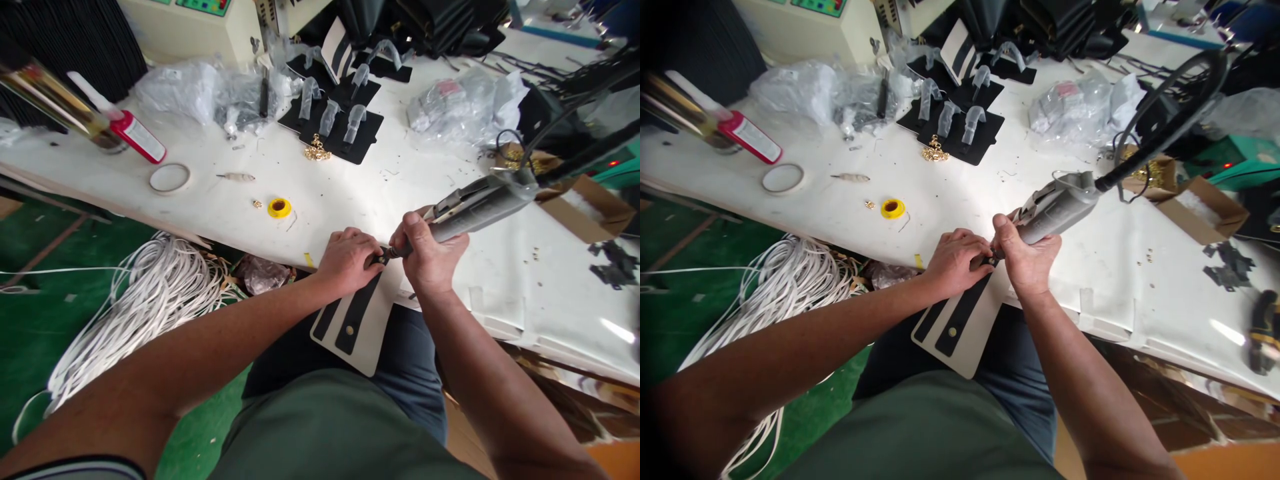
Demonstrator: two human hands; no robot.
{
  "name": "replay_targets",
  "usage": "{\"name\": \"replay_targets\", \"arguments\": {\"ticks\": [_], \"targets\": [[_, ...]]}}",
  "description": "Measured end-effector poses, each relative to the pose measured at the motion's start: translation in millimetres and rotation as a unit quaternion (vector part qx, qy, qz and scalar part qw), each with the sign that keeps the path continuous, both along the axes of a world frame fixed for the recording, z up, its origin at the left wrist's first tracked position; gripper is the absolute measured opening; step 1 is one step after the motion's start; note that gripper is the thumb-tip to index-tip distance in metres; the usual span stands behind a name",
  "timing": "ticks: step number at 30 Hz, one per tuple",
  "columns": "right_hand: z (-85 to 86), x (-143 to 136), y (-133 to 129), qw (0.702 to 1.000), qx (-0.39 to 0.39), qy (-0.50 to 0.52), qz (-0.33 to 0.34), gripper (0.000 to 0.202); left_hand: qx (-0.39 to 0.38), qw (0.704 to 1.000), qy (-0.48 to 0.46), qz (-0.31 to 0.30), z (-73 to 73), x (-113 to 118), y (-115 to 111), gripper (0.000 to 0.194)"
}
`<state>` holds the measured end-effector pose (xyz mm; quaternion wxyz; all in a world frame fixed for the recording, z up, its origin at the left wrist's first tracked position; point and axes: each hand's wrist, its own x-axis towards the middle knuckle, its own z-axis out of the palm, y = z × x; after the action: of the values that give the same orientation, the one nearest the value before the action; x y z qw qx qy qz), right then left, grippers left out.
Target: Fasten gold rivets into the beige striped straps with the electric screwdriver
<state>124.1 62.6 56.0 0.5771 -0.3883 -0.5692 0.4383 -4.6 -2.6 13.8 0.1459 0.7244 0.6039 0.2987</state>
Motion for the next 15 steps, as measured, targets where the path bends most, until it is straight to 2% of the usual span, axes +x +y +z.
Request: {"name": "replay_targets", "arguments": {"ticks": [7,15], "targets": [[-3.5,-0.2,-0.6,1.0,0.017,-0.02,0.009,0.038,-0.001,1.0,0.007,0.0,-0.1,-0.4,-0.1,0.02],[-0.6,5.5,-2.4,0.994,0.049,-0.095,0.037,0.029,-0.004,1.0,0.017,-0.002,1.8,0.3,0.2,0.019]]}}
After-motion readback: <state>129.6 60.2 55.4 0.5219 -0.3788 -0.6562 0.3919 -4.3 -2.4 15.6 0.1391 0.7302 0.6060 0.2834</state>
